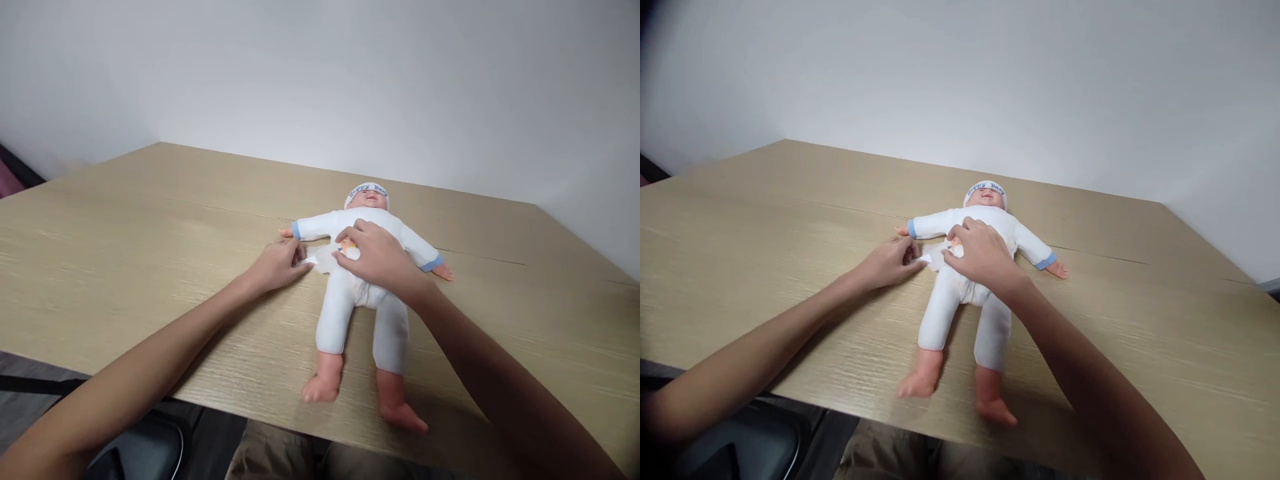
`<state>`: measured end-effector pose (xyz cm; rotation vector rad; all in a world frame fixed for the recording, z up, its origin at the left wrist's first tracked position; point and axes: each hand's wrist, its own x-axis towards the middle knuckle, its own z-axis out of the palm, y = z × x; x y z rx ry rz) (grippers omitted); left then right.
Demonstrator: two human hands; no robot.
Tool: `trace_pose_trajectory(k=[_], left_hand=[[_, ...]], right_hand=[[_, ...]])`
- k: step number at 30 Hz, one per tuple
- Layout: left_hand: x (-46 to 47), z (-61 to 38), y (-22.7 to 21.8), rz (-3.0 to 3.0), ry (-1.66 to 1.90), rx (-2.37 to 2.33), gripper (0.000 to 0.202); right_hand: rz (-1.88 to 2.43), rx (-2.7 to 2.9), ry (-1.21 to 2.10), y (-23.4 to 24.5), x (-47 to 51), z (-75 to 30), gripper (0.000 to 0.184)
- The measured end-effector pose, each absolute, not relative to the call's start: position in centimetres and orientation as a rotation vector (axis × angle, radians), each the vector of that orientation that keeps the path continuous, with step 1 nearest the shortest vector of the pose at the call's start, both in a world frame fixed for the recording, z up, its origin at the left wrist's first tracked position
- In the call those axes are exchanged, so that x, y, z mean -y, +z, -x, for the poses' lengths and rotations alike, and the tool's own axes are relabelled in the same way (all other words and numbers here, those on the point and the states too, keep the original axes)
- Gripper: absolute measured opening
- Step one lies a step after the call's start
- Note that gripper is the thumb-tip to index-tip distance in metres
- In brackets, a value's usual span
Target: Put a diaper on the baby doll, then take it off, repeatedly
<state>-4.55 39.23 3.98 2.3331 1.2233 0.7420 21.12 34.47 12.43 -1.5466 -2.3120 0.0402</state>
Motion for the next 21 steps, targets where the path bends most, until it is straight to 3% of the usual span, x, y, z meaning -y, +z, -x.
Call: trace_pose_trajectory(k=[9,15,21], left_hand=[[-40.9,4.7,5.4,-1.975,0.717,-1.106,0.041],[-40.7,2.1,8.0,-1.749,0.882,-0.930,0.038],[-40.0,-3.1,9.3,-1.774,0.854,-0.823,0.031]], right_hand=[[1.632,2.279,0.098,11.9,-35.5,-20.7,0.049],[1.644,2.317,0.089,11.9,-35.6,-20.8,0.071],[1.565,2.250,0.223,12.3,-35.4,-21.0,0.082]])
